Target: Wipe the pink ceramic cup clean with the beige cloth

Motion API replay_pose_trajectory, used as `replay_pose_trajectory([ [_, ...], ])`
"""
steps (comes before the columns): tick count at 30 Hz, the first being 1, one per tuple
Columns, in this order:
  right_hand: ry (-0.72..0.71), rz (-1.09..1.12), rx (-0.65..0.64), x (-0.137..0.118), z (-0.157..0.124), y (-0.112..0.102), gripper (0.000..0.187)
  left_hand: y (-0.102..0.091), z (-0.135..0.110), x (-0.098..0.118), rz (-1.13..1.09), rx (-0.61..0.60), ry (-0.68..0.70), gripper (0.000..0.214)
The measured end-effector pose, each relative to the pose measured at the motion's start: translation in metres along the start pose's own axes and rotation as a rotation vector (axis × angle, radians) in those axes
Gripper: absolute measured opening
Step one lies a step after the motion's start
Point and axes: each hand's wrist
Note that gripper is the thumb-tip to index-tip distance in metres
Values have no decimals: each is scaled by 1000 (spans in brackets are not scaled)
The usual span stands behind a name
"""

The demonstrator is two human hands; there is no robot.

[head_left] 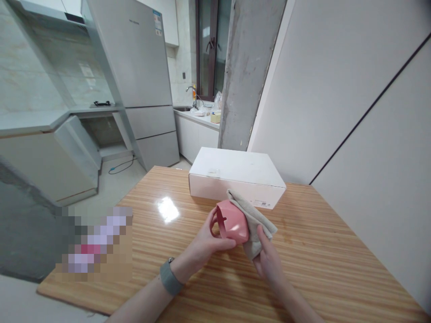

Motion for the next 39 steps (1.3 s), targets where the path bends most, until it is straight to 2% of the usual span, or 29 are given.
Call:
replay_pose_trajectory([
  [4,48,24,5,-4,-1,5,42,-6,6,1,121,165,9,99],
  [9,8,-8,-15,1,-3,4,43,-12,12,-4,127,232,46,101],
  [13,-49,-49,-92,0,-5,2,51,-12,11,-7,85,154,69,89],
  [16,-99,-130,-260,-5,-8,1,53,-10,10,-7,-27,76,26,83],
  [19,-184,-239,-439,-10,-11,-1,53,-10,10,-6,-105,-16,-63,64],
  [21,-211,-275,-502,-12,-12,-1,53,-10,9,-4,-126,-38,-95,56],
  [23,-200,-260,-478,-9,-11,-3,53,-9,8,-2,-143,-35,-91,55],
  [26,-122,-186,-330,-3,-9,-7,53,-9,6,0,-138,-54,-77,61],
  [29,-46,-87,-171,1,-6,-8,50,-9,5,0,-72,-62,-70,80],
  [32,-2,2,-71,-4,-4,-2,51,-11,7,0,45,12,-65,97],
  [35,26,49,-41,-12,-5,9,47,-12,10,1,142,117,-21,101],
  [39,19,80,-65,-18,-9,20,43,-12,13,2,174,182,63,87],
])
Point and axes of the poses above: each hand's wrist, its own z-axis towards the middle knuckle, its own y-axis out of the palm, x = y × z, and after that the axes turned 15 degrees about -y, right-handed
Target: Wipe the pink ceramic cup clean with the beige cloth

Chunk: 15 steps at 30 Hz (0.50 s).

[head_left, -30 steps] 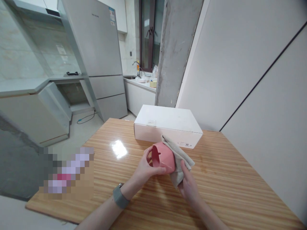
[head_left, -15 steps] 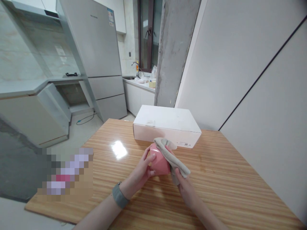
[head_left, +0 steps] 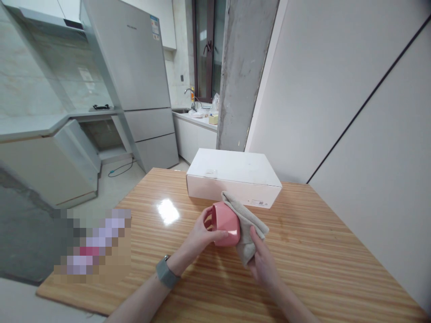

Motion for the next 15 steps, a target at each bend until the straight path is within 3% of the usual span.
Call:
replay_pose_trajectory([
  [6,-76,-148,-125,6,-4,-11,45,-1,2,-8,-79,-13,50,91],
  [11,-209,-393,-490,-3,-11,-15,48,0,-1,-6,-255,-213,-34,56],
  [13,-225,-417,-529,-6,-11,-15,49,1,-4,-3,-288,-258,-54,53],
  [15,-200,-388,-484,-5,-10,-17,50,3,-7,0,-290,-292,-58,56],
])
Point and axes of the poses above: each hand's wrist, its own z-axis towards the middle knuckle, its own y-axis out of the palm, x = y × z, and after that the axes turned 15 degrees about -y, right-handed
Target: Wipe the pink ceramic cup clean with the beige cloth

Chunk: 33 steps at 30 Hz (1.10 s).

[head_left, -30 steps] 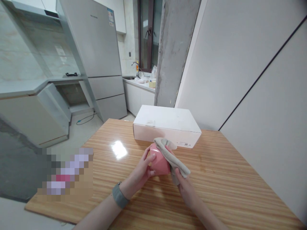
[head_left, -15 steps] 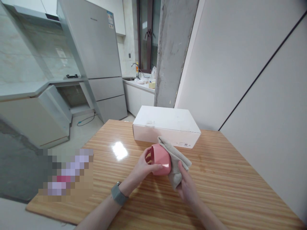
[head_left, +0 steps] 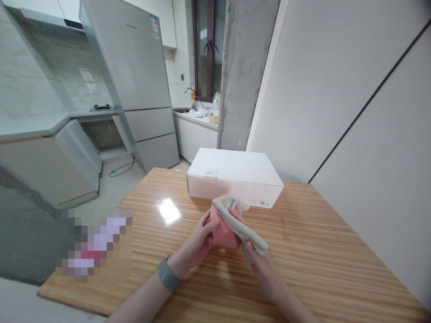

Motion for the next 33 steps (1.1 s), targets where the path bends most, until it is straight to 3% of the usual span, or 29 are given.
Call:
replay_pose_trajectory([
  [4,131,91,242,15,-3,-7,54,5,-2,2,76,-37,35,77],
  [7,200,212,424,22,-3,-8,49,5,-2,3,117,19,36,92],
  [10,225,309,493,20,0,-3,43,0,0,2,129,104,31,101],
  [15,214,359,480,9,8,6,42,-7,4,-2,163,257,78,90],
  [20,185,284,424,15,4,5,43,-4,4,-5,66,206,83,80],
  [22,158,227,327,15,0,3,43,-2,3,-4,1,163,63,71],
  [26,24,31,8,0,0,2,48,0,3,-1,-109,78,8,57],
  [28,-17,-29,-55,-7,1,3,51,0,3,0,-133,32,-44,57],
  [30,-10,-7,-17,-8,2,3,52,1,3,0,-137,-10,-76,61],
  [33,76,110,152,2,2,1,50,2,1,0,-125,-46,-51,69],
])
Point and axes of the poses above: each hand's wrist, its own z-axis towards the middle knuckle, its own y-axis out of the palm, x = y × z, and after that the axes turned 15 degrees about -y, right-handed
